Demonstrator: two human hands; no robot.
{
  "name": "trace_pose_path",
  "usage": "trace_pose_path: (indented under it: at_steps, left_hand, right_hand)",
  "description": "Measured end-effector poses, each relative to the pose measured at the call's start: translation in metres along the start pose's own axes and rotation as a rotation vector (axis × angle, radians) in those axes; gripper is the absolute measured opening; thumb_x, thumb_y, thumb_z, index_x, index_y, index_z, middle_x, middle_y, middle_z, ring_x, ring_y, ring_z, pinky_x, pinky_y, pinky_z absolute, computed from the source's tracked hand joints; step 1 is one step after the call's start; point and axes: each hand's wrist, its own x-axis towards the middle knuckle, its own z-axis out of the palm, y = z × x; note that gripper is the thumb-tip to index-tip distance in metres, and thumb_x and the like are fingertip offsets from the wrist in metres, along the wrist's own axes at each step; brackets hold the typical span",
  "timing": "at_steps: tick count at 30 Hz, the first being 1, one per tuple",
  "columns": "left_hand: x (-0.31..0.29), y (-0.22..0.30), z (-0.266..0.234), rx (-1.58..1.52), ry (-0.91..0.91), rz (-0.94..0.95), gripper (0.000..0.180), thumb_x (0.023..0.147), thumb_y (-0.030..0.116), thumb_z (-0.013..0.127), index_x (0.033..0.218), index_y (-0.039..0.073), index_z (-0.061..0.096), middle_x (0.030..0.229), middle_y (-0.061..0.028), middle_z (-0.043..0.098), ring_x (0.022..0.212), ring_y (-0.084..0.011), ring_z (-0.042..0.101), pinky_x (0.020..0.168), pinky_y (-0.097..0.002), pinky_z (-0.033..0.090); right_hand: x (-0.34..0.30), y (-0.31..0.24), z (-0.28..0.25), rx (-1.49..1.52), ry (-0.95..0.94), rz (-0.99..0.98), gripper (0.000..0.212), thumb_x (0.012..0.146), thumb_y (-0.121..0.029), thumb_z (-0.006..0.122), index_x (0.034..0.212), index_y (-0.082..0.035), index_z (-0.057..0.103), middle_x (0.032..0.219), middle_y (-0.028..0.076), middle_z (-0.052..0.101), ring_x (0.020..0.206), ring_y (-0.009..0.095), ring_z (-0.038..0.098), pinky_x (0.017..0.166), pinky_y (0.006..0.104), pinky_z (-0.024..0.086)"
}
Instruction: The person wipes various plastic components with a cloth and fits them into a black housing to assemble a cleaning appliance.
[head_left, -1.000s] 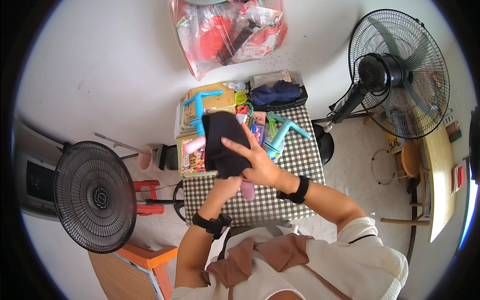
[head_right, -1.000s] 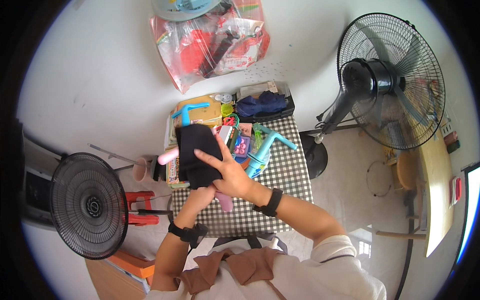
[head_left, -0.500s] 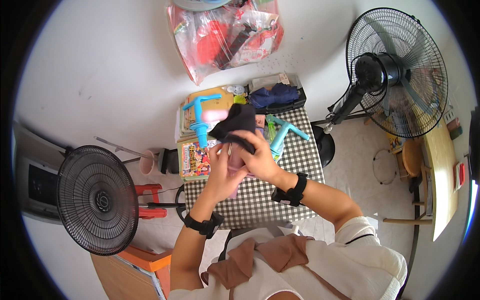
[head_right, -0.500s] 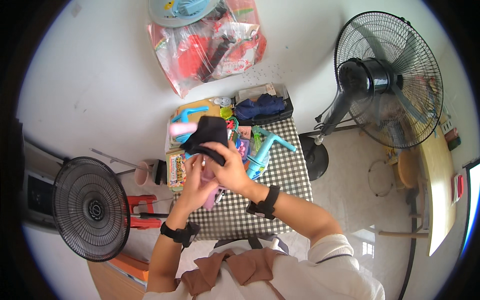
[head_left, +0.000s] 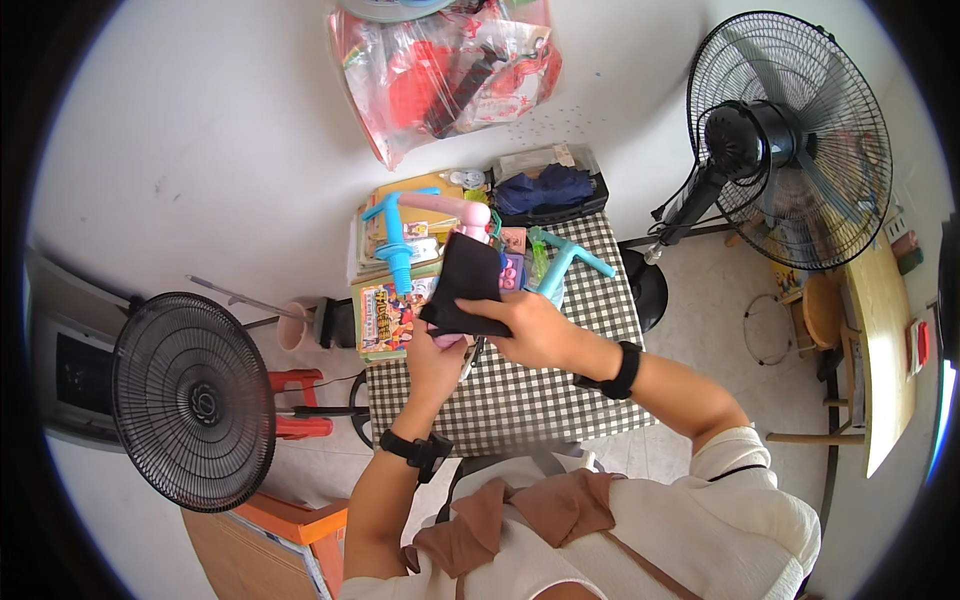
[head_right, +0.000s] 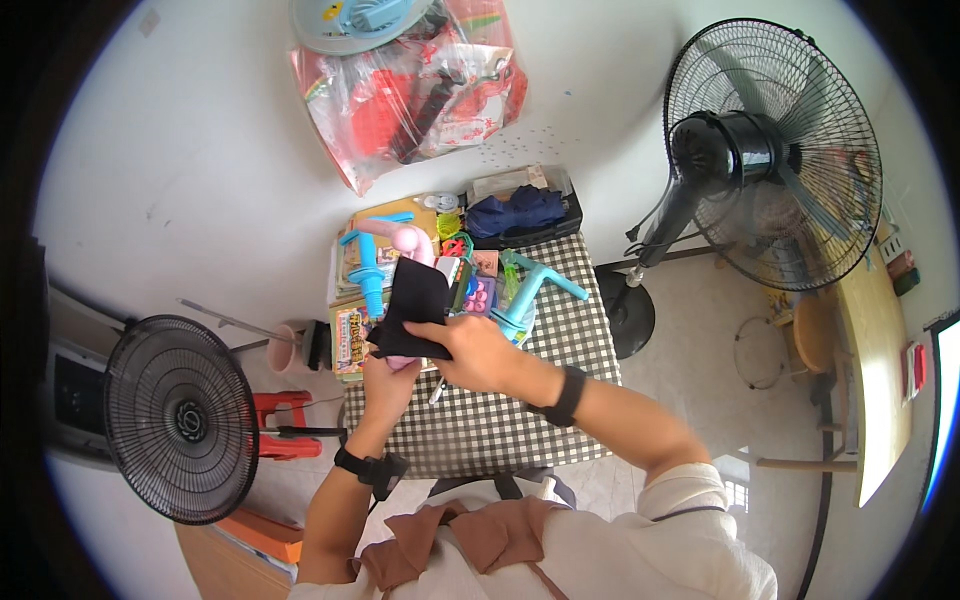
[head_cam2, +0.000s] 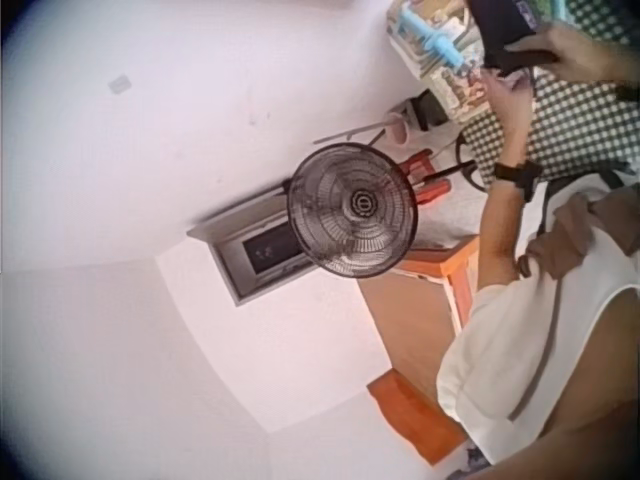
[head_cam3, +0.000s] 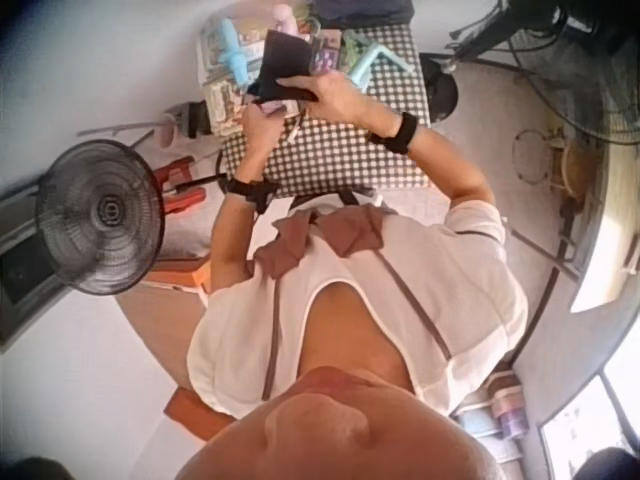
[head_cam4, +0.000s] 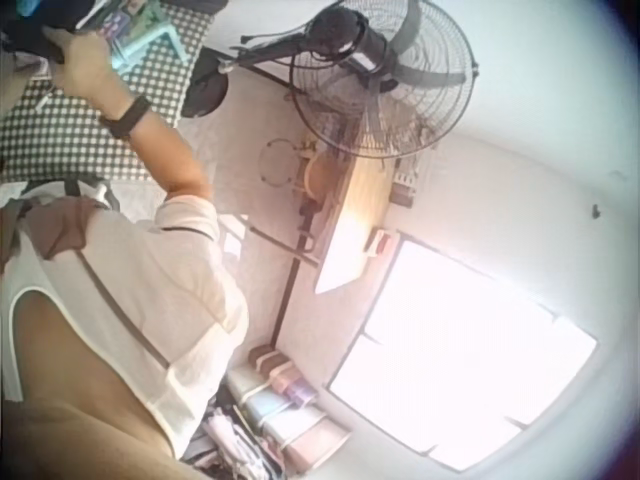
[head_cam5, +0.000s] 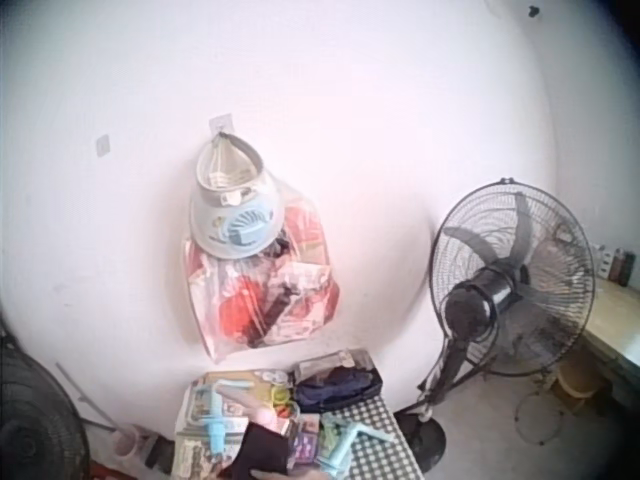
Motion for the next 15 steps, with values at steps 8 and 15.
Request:
trace_pose_path:
  at_steps: [8, 15]
  left_hand:
    - [-0.003, -0.023, -0.007, 0.264, 0.076, 0.147, 0.041, 0.075, 0.015, 0.068, 0.108, 0.001, 0.048, 0.088, -0.0212, 0.064, 0.082, -0.0395, 0.063, 0.069, -0.0439, 0.049]
    - [-0.009, -0.002, 0.024, 0.326, -0.045, 0.142, 0.046, 0.077, 0.023, 0.066, 0.113, -0.001, 0.049, 0.097, -0.0221, 0.063, 0.090, -0.0388, 0.061, 0.073, -0.0451, 0.048]
  right_hand:
    - [0.003, -0.025, 0.001, -0.221, 0.411, -0.212, 0.050, 0.058, -0.012, 0.070, 0.108, -0.012, 0.066, 0.130, 0.017, 0.047, 0.123, 0.044, 0.036, 0.104, 0.0512, 0.029]
    - [0.029, 0.000, 0.045, -0.252, 0.137, -0.076, 0.025, 0.066, -0.022, 0.065, 0.086, -0.007, 0.070, 0.109, 0.007, 0.060, 0.128, 0.029, 0.037, 0.108, 0.0582, 0.013]
